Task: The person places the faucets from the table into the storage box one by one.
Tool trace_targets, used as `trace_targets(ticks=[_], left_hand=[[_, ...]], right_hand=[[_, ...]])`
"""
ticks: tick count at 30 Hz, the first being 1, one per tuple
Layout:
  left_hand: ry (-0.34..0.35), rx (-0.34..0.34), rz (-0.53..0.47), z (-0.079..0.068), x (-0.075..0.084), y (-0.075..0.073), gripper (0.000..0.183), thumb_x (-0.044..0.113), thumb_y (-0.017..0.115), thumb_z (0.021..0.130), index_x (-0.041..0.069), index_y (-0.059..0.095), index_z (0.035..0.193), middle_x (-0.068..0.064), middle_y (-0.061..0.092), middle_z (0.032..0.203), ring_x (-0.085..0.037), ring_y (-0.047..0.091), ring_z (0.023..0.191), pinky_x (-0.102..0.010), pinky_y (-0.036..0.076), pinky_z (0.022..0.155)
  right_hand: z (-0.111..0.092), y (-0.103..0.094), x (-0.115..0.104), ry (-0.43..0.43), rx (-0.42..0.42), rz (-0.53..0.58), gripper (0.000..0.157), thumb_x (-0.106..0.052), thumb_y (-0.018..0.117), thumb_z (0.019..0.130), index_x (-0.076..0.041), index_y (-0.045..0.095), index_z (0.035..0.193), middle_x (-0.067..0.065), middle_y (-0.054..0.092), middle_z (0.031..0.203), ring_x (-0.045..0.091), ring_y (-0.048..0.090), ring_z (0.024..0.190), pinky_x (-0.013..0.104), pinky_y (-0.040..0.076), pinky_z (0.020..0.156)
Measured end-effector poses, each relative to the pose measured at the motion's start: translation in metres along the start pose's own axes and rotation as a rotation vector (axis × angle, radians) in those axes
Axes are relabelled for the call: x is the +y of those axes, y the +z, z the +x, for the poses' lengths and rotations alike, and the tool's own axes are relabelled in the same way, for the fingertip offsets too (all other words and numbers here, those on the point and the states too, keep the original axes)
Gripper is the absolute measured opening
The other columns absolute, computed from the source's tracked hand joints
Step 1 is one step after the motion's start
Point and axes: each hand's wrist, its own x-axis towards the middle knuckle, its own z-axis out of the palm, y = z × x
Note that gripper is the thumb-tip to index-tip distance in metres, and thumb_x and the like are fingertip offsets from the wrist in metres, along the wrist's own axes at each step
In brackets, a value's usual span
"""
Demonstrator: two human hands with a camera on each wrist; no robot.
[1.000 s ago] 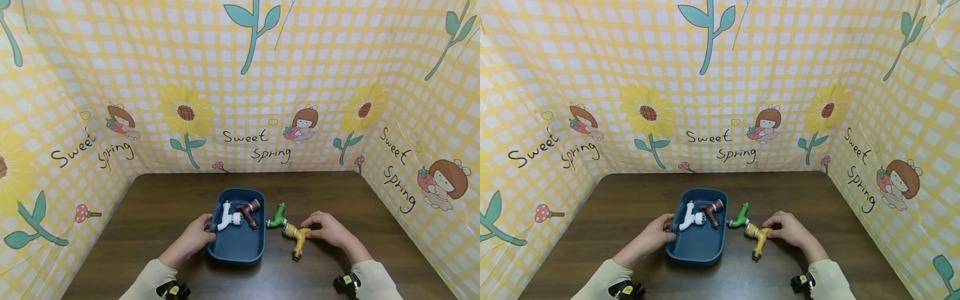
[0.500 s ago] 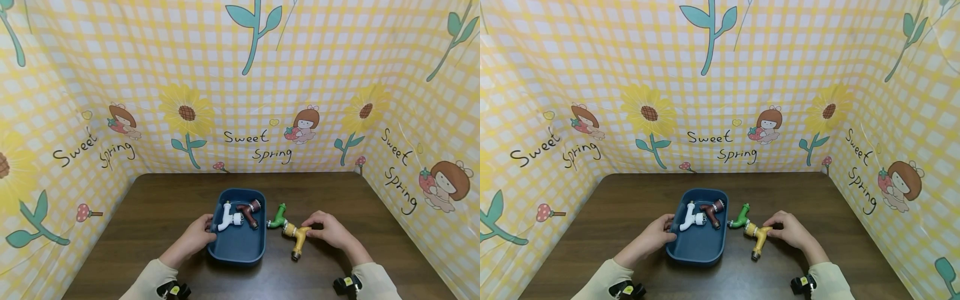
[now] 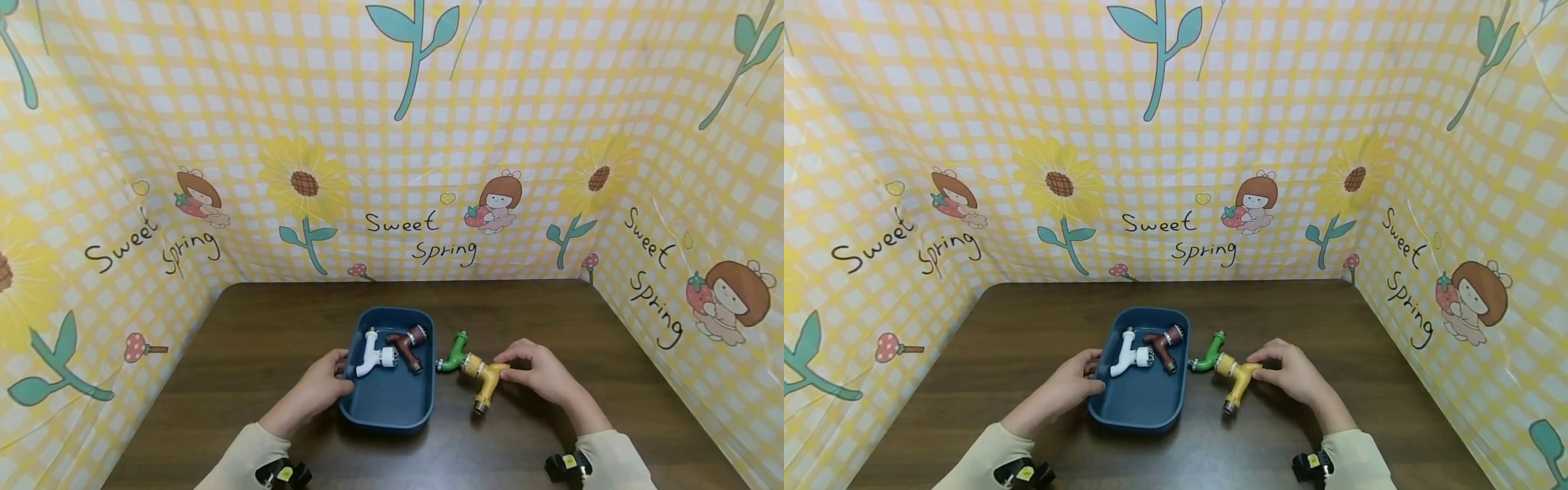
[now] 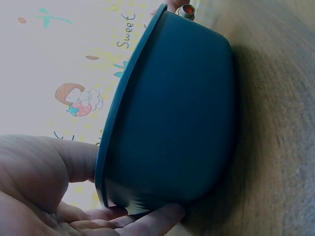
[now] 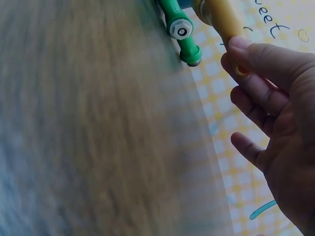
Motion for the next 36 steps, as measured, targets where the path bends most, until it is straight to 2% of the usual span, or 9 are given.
trace_targets(ticks=[7, 11, 16, 20, 25, 31, 36], left_hand=[[-0.003, -0.003, -0.01, -0.001, 0.002, 0.0, 0.062, -0.002, 0.067, 0.088, -0.004, 0.045, 0.146, -0.021, 0.061, 0.136, -0.031, 0.063, 0.115, -0.05, 0.057, 0.094], [-0.005, -0.006, -0.011, -0.001, 0.001, -0.001, 0.062, -0.001, 0.067, 0.088, -0.003, 0.045, 0.146, -0.021, 0.061, 0.136, -0.031, 0.063, 0.115, -0.05, 0.057, 0.094], [-0.007, -0.008, -0.009, -0.001, 0.001, -0.001, 0.061, -0.001, 0.067, 0.089, -0.003, 0.045, 0.146, -0.021, 0.061, 0.137, -0.031, 0.063, 0.115, -0.051, 0.057, 0.094], [-0.007, -0.008, -0.012, -0.001, 0.0, -0.001, 0.062, -0.001, 0.067, 0.089, -0.003, 0.044, 0.146, -0.021, 0.061, 0.137, -0.031, 0.063, 0.115, -0.051, 0.057, 0.094], [-0.009, -0.004, -0.01, 0.0, 0.0, -0.001, 0.061, -0.001, 0.067, 0.089, -0.002, 0.045, 0.146, -0.02, 0.061, 0.136, -0.03, 0.063, 0.114, -0.051, 0.057, 0.094], [-0.012, -0.007, -0.01, 0.0, -0.001, -0.001, 0.062, 0.0, 0.067, 0.089, -0.002, 0.044, 0.147, -0.02, 0.061, 0.137, -0.031, 0.063, 0.116, -0.051, 0.056, 0.094], [-0.011, -0.007, -0.01, 0.0, -0.001, -0.001, 0.062, -0.001, 0.067, 0.089, -0.003, 0.044, 0.146, -0.021, 0.061, 0.137, -0.031, 0.063, 0.115, -0.051, 0.057, 0.094]], right_hand=[[0.002, -0.001, -0.009, 0.035, 0.042, 0.018, 0.022, -0.026, 0.084, 0.084, -0.025, 0.079, 0.106, -0.01, 0.069, 0.102, 0.009, 0.062, 0.1, 0.031, 0.051, 0.087], [0.003, -0.001, -0.016, 0.055, 0.064, 0.026, 0.022, -0.027, 0.084, 0.084, -0.027, 0.079, 0.105, -0.009, 0.069, 0.104, 0.011, 0.063, 0.101, 0.031, 0.051, 0.089], [0.005, 0.0, -0.022, 0.081, 0.086, 0.009, 0.02, -0.028, 0.084, 0.085, -0.029, 0.079, 0.104, -0.01, 0.069, 0.104, 0.011, 0.063, 0.103, 0.04, 0.05, 0.095], [0.009, 0.0, -0.029, 0.09, 0.106, 0.007, 0.02, -0.026, 0.083, 0.085, -0.024, 0.08, 0.105, -0.009, 0.07, 0.102, 0.012, 0.063, 0.102, 0.047, 0.048, 0.096], [0.013, 0.003, -0.036, 0.093, 0.122, 0.023, 0.022, -0.023, 0.084, 0.084, -0.02, 0.08, 0.106, -0.006, 0.071, 0.103, 0.015, 0.064, 0.102, 0.048, 0.047, 0.097], [0.014, 0.008, -0.043, 0.101, 0.124, 0.065, 0.022, -0.02, 0.084, 0.083, -0.019, 0.08, 0.104, -0.005, 0.071, 0.102, 0.015, 0.064, 0.102, 0.052, 0.042, 0.101], [0.015, 0.012, -0.047, 0.1, 0.126, 0.078, 0.021, -0.021, 0.084, 0.084, -0.02, 0.08, 0.104, -0.005, 0.071, 0.102, 0.017, 0.064, 0.102, 0.057, 0.042, 0.101]])
